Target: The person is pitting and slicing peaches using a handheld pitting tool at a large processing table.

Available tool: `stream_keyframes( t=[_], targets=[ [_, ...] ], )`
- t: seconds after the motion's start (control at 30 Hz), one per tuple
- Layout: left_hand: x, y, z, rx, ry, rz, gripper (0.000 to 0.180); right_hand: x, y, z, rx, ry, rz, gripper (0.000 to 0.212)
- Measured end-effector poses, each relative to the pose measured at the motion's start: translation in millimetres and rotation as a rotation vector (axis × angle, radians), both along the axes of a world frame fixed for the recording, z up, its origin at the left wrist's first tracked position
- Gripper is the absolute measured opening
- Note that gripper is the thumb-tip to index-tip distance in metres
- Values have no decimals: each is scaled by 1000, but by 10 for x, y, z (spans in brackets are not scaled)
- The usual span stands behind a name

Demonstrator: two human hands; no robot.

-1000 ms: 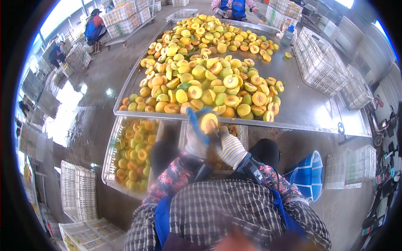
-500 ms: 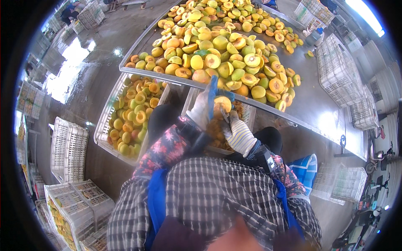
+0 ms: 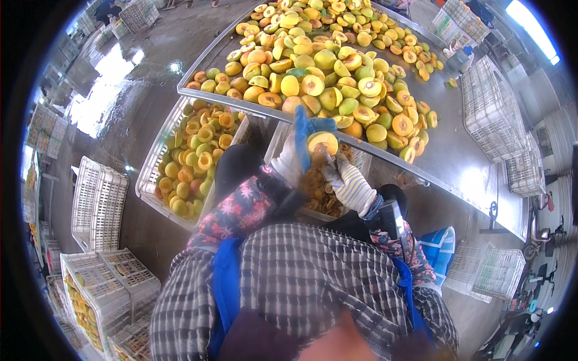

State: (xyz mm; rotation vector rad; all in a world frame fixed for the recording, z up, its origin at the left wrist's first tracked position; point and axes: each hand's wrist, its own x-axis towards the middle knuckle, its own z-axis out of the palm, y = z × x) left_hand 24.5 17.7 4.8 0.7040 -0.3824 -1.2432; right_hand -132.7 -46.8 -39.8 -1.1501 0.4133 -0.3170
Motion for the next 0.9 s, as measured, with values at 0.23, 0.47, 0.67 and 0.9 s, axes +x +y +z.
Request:
stream_keyframes(
  t=[0.23,0.47,0.67,0.9],
  targets=[
    [-60,131,-117,-62,-645,229,46,42,187,529,-1185,519,143,35],
    [-67,84,-192,-98,-552,123,41,-4,321,373,252,241,9,29],
    [-133,4,-132,-106,-153,84,39,-39,293,570,645,189,175,25],
    [-52,-174,-539,-146,-1586,503,32,-162,213,438,732,126,173,29]
  ],
)
